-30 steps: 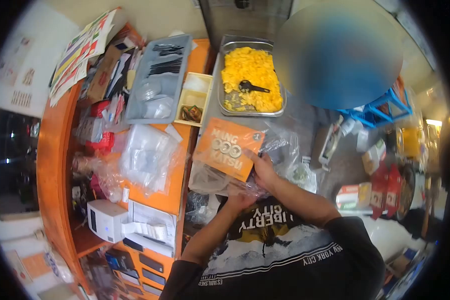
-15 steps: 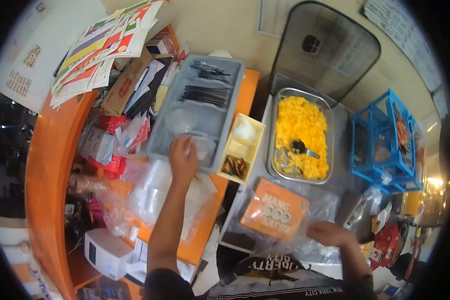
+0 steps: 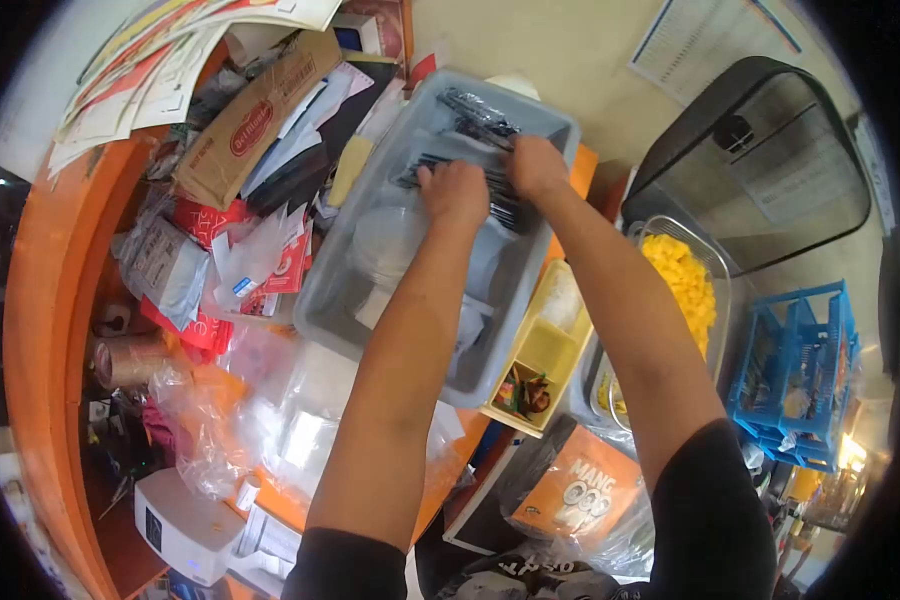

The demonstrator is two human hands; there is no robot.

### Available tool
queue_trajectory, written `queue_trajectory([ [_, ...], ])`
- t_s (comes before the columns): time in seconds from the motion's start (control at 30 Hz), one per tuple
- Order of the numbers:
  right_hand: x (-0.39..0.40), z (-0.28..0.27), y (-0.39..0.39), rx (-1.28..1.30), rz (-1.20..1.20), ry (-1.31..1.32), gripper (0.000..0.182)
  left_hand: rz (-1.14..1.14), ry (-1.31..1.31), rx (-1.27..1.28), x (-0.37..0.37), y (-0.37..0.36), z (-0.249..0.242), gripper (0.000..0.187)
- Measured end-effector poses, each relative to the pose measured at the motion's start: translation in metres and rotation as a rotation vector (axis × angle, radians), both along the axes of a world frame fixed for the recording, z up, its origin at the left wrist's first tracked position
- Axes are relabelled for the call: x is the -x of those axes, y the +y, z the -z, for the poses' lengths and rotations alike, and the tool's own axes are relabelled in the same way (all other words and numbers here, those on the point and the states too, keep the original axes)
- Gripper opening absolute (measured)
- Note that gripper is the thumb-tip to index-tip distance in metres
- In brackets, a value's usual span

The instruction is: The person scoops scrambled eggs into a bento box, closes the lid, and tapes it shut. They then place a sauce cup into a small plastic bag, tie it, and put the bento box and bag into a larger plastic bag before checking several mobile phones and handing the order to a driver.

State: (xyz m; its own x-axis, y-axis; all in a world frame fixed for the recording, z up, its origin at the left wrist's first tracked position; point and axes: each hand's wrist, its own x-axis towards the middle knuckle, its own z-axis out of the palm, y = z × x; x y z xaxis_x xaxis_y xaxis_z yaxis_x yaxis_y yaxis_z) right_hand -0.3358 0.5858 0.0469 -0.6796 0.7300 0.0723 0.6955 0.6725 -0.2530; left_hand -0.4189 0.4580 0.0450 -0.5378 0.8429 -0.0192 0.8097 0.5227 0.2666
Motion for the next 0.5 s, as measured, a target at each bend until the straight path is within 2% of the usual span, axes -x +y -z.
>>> queue_trajectory([
  [0.07,-0.001,0.007,0.005,-0.039,-0.011,0.064,0.022,0.036,0.044,-0.029,-0.004,-0.003,0.003,0.021],
  [0.17,-0.008,-0.030,0.002,0.136,-0.006,0.184,0.023,0.137,0.227,-0.146,-0.006,-0.010,0.001,0.017],
  [0.3,-0.008,-0.038,0.010,-0.060,0.084,0.290,0.027,0.045,0.241,-0.405,-0.004,-0.021,-0.017,0.017],
  [0.4,-0.018,-0.037,0.016,0.183,0.112,0.602,0.027,-0.012,0.189,-0.652,0.000,-0.030,-0.040,0.017],
  [0.47,-0.038,-0.058,0.004,0.412,0.085,0.805,0.028,-0.018,0.215,-0.789,-0.003,-0.042,-0.061,0.020],
  [0.5,-0.050,-0.069,-0.006,0.529,0.067,0.904,0.028,-0.060,0.100,-0.792,-0.005,-0.047,-0.064,0.023],
])
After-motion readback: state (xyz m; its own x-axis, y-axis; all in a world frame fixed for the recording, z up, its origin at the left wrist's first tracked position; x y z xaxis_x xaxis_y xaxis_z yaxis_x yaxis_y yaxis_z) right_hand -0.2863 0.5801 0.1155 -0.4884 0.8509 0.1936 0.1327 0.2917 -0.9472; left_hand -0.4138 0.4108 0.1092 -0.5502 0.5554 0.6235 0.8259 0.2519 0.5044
